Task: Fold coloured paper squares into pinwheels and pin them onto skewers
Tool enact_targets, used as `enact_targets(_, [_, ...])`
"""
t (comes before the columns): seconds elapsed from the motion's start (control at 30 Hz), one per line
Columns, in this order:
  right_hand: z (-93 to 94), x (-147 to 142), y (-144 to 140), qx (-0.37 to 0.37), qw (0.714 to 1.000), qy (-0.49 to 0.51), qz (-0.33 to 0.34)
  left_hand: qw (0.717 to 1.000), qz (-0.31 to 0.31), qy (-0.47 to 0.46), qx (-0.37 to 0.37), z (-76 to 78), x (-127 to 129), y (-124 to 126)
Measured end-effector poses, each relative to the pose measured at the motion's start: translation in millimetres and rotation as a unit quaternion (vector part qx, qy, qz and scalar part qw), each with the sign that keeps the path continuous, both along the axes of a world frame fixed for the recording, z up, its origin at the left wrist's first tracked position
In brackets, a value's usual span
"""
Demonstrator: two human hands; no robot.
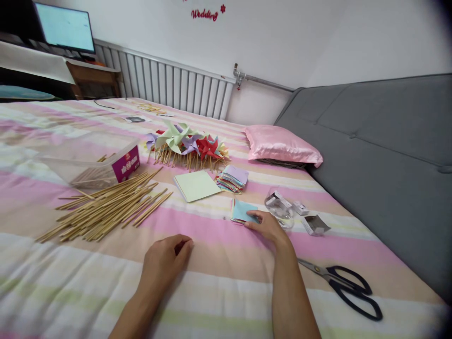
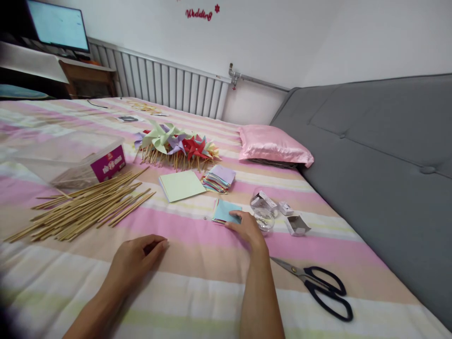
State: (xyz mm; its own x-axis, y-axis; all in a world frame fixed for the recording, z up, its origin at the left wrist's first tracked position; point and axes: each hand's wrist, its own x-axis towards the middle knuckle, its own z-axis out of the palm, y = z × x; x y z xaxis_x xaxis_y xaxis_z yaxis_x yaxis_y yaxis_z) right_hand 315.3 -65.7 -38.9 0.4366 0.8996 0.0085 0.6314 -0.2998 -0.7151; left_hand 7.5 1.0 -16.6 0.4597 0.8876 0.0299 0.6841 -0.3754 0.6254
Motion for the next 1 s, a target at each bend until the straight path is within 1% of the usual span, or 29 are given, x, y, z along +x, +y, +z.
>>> enact_targets(0.23, [-0.9,2.0,0.1,0.001,1.0,0.009,-0.005,1.0,0.001,-0.001,0.007,-1.2,0.3,0.3])
enact_targets(0.5, [0.5,0.7,-0.5,0.004,1.0,0.011,-0.006,1.0,-0.001,-0.001,0.002,1.6,1.0,-0.4])
enact_targets(1.0, [-2.4,4.0,-1.1,0.014,1.0,0.015,0.009,1.0,-0.004,-0.004,0.012,1.0,0.5,-1.2])
